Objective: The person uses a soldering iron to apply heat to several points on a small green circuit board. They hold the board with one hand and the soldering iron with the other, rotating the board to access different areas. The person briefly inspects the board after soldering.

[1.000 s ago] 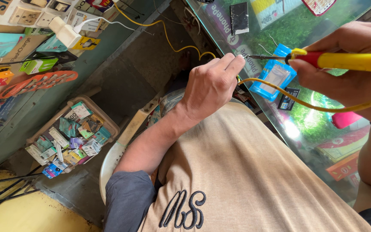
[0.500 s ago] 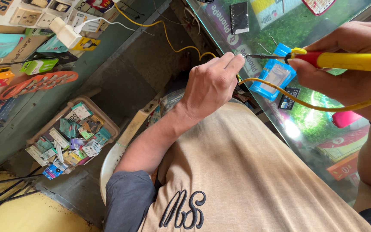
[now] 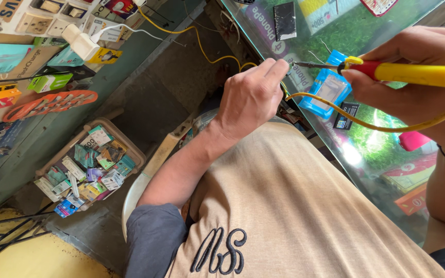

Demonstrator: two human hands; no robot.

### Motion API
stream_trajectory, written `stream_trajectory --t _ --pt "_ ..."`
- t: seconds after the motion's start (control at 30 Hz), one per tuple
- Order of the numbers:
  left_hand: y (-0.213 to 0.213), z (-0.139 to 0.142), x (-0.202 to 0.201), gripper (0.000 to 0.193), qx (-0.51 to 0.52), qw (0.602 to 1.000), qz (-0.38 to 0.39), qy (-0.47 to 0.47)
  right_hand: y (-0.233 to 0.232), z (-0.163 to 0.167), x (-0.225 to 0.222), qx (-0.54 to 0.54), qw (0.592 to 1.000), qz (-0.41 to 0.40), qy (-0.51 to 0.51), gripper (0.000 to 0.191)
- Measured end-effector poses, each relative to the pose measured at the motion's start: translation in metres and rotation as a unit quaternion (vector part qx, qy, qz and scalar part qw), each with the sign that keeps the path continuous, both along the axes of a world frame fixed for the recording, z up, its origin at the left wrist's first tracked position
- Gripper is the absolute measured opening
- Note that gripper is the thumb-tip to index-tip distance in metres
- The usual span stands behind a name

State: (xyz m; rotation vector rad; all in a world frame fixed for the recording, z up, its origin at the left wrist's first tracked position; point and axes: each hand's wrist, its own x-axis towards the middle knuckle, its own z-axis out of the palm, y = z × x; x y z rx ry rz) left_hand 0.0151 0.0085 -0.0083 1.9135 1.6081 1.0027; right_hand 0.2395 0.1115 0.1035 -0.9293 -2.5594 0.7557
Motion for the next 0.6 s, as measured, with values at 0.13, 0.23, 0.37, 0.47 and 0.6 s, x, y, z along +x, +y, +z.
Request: stream_trajectory --t 0.13,0.23,0.37,0.47,0.6 --pt "0.002 0.0 -0.002 0.025 -0.023 0.999 0.011 -0.025 -0.005 -0.011 0.019 -0.024 0.999 -0.035 0.009 0.019" --pt "0.003 -0.001 -0.001 0.025 -0.053 0.996 0.024 -0.065 -0.016 -0.025 0.041 -0.152 0.977 -0.13 0.071 0.016" --pt "0.006 -0.004 -0.001 0.024 -0.066 0.991 0.042 -0.111 -0.045 -0.051 0.058 -0.173 0.949 -0.206 0.162 0.019" --pt "0.007 -0.005 -0.001 0.024 -0.079 0.989 0.05 -0.113 -0.072 -0.067 0.06 -0.095 0.955 -0.201 0.198 0.02" --pt "0.008 -0.003 0.001 0.024 -0.108 0.986 0.056 -0.112 -0.089 -0.077 0.056 0.014 0.97 -0.194 0.147 0.026"
